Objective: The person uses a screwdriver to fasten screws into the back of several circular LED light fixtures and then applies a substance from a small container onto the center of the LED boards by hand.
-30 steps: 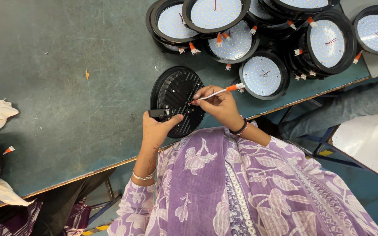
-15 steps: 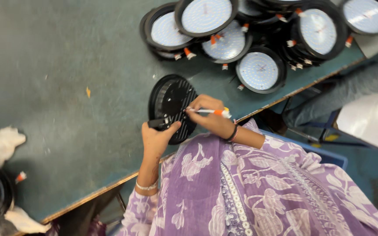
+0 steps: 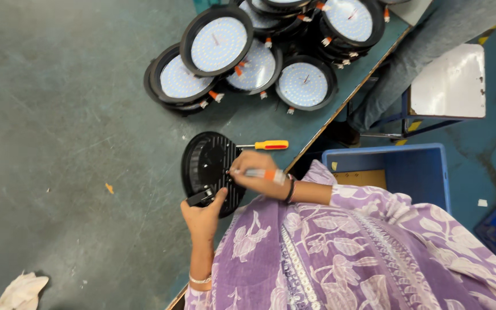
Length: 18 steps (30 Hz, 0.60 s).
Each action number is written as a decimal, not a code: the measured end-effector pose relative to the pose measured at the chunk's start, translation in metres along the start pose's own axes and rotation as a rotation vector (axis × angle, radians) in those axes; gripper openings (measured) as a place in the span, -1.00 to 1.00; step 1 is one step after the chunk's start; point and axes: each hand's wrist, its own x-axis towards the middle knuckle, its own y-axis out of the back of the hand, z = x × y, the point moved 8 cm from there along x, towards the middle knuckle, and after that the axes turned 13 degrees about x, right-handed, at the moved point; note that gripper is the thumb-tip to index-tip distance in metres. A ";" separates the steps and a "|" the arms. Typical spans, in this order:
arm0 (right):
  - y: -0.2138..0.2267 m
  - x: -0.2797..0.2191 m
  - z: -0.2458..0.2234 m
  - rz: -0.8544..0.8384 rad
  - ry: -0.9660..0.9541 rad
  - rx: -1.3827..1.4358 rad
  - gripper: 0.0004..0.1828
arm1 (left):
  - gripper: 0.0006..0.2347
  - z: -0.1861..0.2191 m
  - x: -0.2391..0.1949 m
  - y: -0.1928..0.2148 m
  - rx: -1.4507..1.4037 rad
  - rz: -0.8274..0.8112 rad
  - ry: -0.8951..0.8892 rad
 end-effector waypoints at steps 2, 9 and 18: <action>0.009 -0.009 0.047 0.196 -0.310 0.410 -0.74 | -0.63 0.011 -0.010 0.003 0.008 0.015 -0.122; -0.006 -0.045 0.065 0.344 -0.586 1.070 -0.65 | -0.50 0.148 -0.074 0.046 0.323 0.105 -1.086; -0.042 -0.054 0.041 0.124 -0.770 1.572 -0.32 | -0.64 0.172 -0.088 0.081 0.342 0.262 -1.277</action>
